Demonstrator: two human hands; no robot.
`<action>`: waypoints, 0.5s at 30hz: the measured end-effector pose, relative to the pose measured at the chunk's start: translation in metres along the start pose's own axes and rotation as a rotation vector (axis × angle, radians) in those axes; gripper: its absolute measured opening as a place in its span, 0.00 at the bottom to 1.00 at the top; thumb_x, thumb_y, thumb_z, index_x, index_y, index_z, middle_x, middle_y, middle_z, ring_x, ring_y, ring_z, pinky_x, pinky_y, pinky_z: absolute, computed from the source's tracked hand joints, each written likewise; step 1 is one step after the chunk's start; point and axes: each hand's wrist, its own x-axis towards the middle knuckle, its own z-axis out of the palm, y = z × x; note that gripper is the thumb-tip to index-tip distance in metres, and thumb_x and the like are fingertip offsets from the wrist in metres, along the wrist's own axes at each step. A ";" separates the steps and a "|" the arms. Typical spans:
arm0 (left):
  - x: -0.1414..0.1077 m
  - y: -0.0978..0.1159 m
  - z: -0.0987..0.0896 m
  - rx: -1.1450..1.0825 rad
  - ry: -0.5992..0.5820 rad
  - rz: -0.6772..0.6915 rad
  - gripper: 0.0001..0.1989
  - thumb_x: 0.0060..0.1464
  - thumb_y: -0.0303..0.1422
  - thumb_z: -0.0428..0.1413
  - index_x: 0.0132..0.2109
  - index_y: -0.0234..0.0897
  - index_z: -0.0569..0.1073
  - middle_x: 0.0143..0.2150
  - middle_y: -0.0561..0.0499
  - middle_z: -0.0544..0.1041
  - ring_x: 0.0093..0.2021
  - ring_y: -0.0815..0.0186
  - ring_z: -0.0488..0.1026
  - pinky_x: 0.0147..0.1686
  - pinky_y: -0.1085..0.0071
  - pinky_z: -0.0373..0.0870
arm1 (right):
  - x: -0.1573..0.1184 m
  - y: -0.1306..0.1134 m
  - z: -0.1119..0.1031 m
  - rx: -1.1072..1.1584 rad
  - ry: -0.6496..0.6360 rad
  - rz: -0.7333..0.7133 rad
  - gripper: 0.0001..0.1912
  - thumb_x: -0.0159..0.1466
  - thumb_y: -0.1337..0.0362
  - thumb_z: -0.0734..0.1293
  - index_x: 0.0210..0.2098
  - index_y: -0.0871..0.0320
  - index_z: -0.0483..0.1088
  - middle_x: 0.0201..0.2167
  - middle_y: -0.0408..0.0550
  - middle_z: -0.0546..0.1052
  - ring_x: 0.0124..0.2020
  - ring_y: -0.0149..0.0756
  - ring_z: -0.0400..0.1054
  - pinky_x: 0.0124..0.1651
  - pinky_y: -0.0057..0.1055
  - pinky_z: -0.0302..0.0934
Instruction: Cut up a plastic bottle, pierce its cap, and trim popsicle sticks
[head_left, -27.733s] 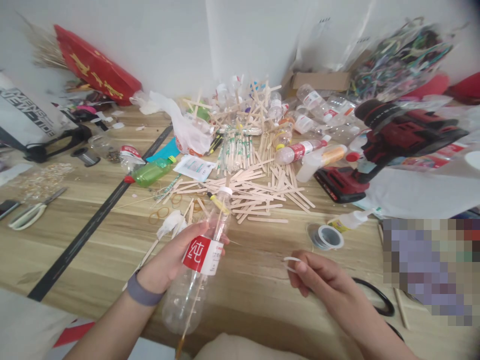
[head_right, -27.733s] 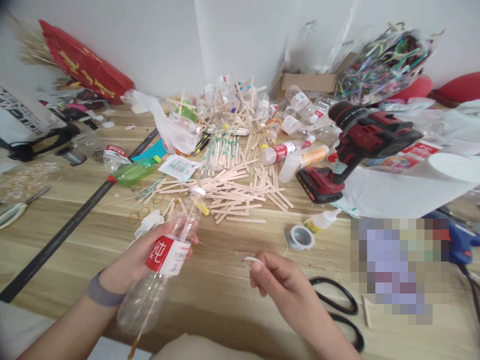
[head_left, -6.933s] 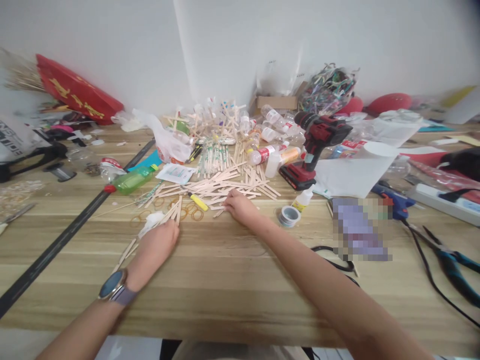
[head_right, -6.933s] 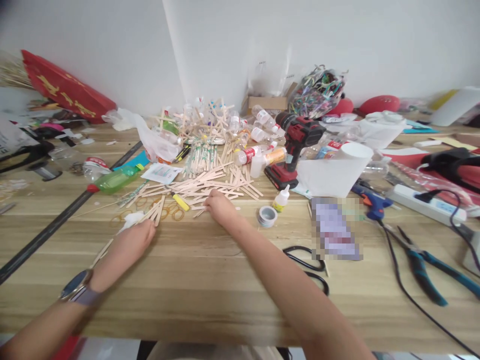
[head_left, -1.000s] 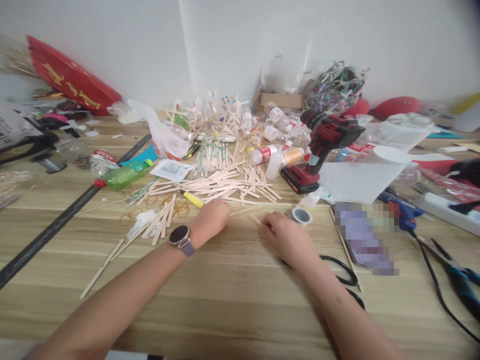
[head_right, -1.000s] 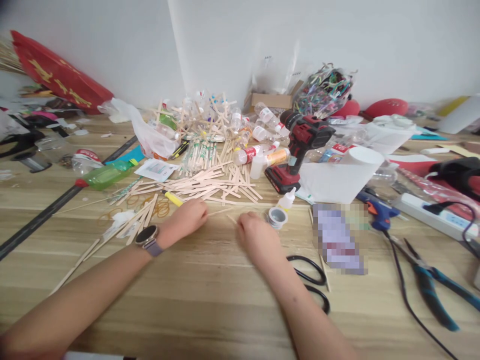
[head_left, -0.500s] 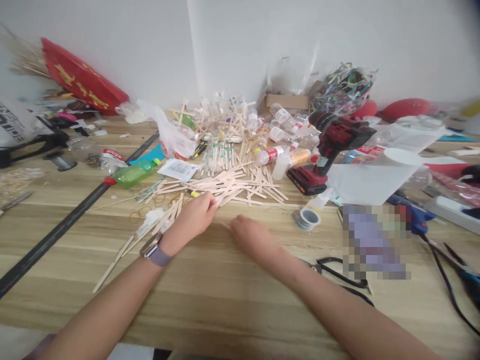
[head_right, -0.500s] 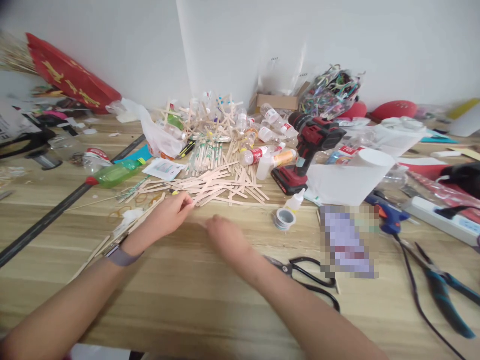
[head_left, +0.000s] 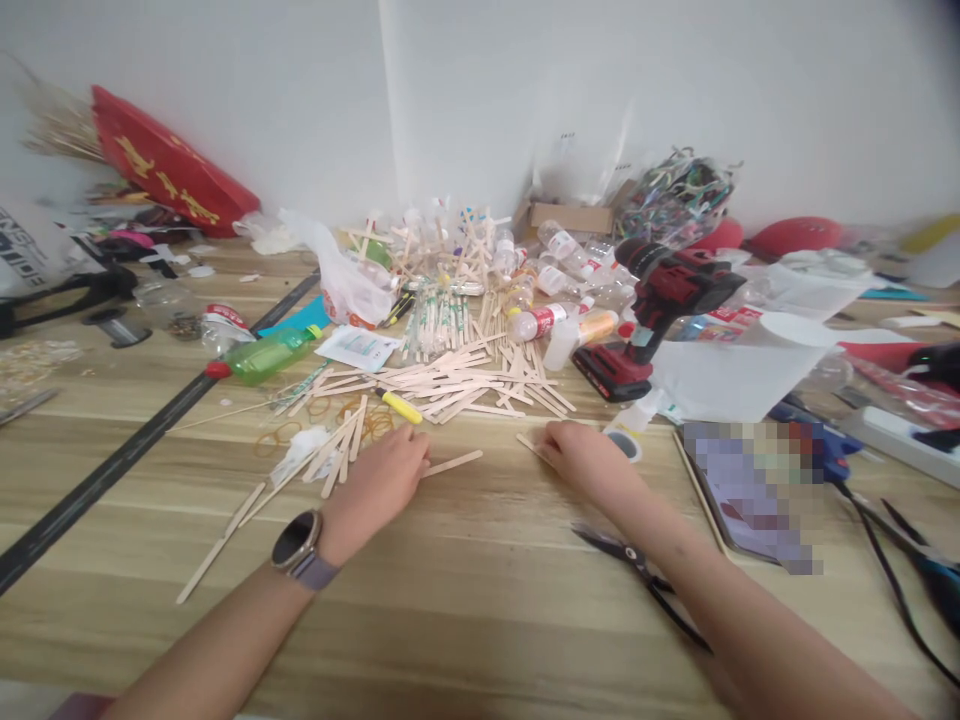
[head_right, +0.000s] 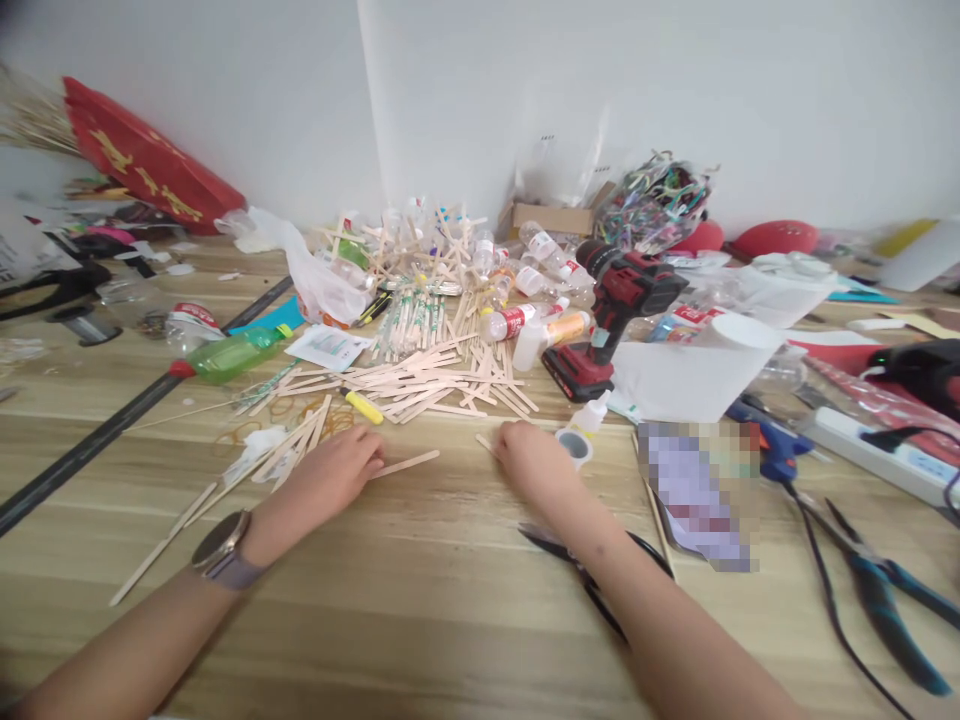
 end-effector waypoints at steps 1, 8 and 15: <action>0.000 0.003 -0.001 0.017 0.019 -0.007 0.10 0.62 0.28 0.46 0.39 0.34 0.72 0.42 0.41 0.74 0.42 0.56 0.72 0.41 0.63 0.66 | 0.002 -0.001 -0.003 -0.008 0.012 0.004 0.12 0.70 0.61 0.62 0.36 0.63 0.71 0.35 0.47 0.75 0.37 0.33 0.70 0.43 0.35 0.65; 0.000 0.026 0.003 0.054 0.108 0.006 0.15 0.65 0.30 0.43 0.37 0.35 0.73 0.36 0.44 0.77 0.38 0.58 0.73 0.37 0.63 0.66 | 0.046 0.000 -0.034 -0.098 0.092 -0.047 0.13 0.70 0.58 0.63 0.42 0.63 0.71 0.40 0.48 0.75 0.41 0.35 0.71 0.46 0.38 0.67; 0.000 0.015 0.020 0.113 0.405 0.184 0.16 0.63 0.29 0.45 0.31 0.37 0.73 0.29 0.47 0.77 0.31 0.60 0.72 0.33 0.64 0.66 | 0.113 -0.006 -0.048 -0.282 0.286 -0.101 0.16 0.68 0.59 0.66 0.51 0.62 0.69 0.53 0.54 0.70 0.54 0.44 0.65 0.55 0.48 0.61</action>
